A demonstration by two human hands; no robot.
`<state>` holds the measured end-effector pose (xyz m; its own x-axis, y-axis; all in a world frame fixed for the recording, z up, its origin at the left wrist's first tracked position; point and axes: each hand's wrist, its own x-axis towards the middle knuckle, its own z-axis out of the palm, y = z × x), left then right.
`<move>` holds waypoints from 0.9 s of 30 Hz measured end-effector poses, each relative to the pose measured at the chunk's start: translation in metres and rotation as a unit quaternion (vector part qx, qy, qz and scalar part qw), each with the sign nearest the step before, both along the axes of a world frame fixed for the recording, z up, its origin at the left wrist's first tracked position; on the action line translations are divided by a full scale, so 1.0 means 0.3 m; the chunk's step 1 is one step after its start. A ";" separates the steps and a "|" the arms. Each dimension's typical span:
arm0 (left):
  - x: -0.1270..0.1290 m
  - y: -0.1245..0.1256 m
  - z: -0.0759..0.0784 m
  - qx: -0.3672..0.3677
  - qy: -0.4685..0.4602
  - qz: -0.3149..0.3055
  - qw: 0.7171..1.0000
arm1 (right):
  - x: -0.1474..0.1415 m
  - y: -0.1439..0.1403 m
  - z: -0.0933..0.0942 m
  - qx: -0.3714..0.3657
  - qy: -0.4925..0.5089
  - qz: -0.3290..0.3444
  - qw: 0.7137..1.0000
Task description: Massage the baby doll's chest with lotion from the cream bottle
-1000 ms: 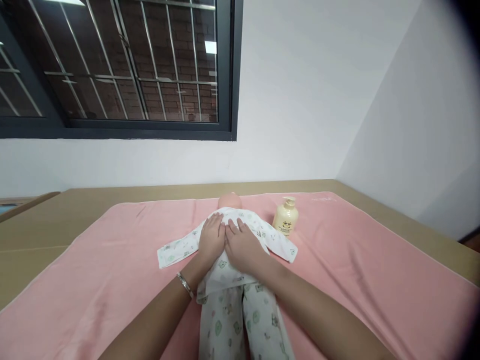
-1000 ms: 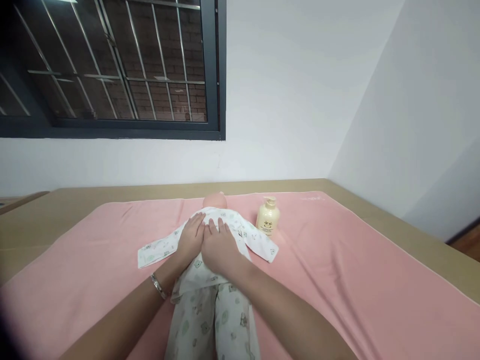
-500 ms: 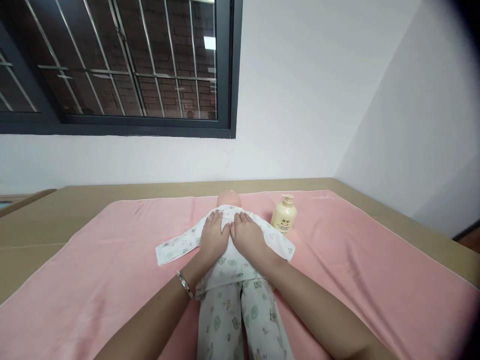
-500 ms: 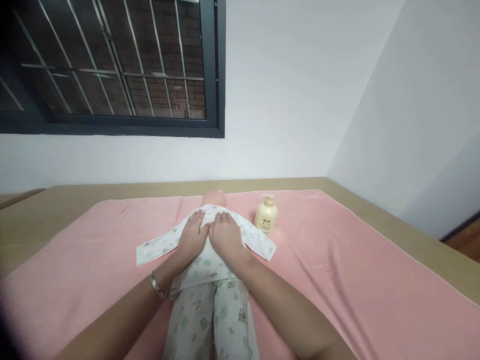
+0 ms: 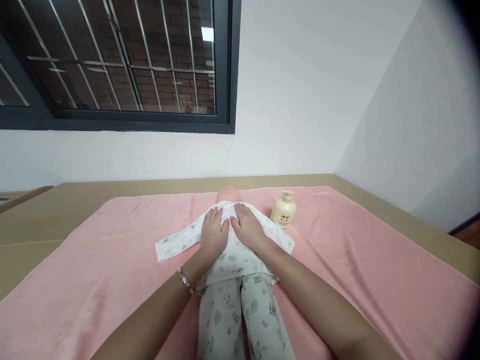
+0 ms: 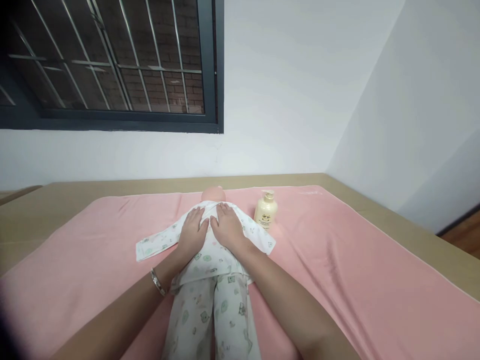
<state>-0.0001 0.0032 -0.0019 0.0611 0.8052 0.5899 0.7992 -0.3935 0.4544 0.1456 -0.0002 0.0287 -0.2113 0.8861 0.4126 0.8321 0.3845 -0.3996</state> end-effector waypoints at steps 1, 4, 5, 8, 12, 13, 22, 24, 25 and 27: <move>0.000 -0.002 0.000 0.001 -0.003 -0.001 1.000 | 0.000 0.000 -0.003 0.002 0.000 0.000 1.000; 0.000 -0.006 0.003 0.009 -0.007 -0.001 1.000 | -0.005 -0.005 -0.009 0.000 -0.006 0.001 1.000; 0.000 -0.007 0.004 0.011 -0.005 -0.001 1.000 | -0.005 -0.006 -0.009 -0.001 -0.009 0.003 1.000; 0.002 -0.012 0.009 0.013 0.004 0.001 1.000 | -0.004 -0.006 -0.005 -0.001 -0.021 0.009 1.000; 0.007 -0.027 0.013 0.017 0.008 0.007 1.000 | 0.000 -0.006 0.002 0.007 -0.036 0.013 0.999; 0.008 -0.032 0.013 0.019 0.008 0.010 1.000 | 0.000 -0.006 0.004 0.007 -0.042 0.015 0.999; 0.017 -0.059 0.021 0.045 0.013 0.037 0.998 | -0.001 -0.016 0.024 0.010 -0.086 0.009 0.996; 0.016 -0.057 0.021 0.040 0.001 0.033 0.999 | -0.010 -0.027 0.029 0.020 -0.101 -0.001 0.995; 0.014 -0.055 0.020 0.035 -0.004 0.031 0.999 | -0.017 -0.035 0.032 0.026 -0.111 -0.006 0.994; 0.010 -0.048 0.016 0.024 -0.013 0.026 0.999 | -0.031 -0.054 0.037 0.037 -0.130 -0.021 0.991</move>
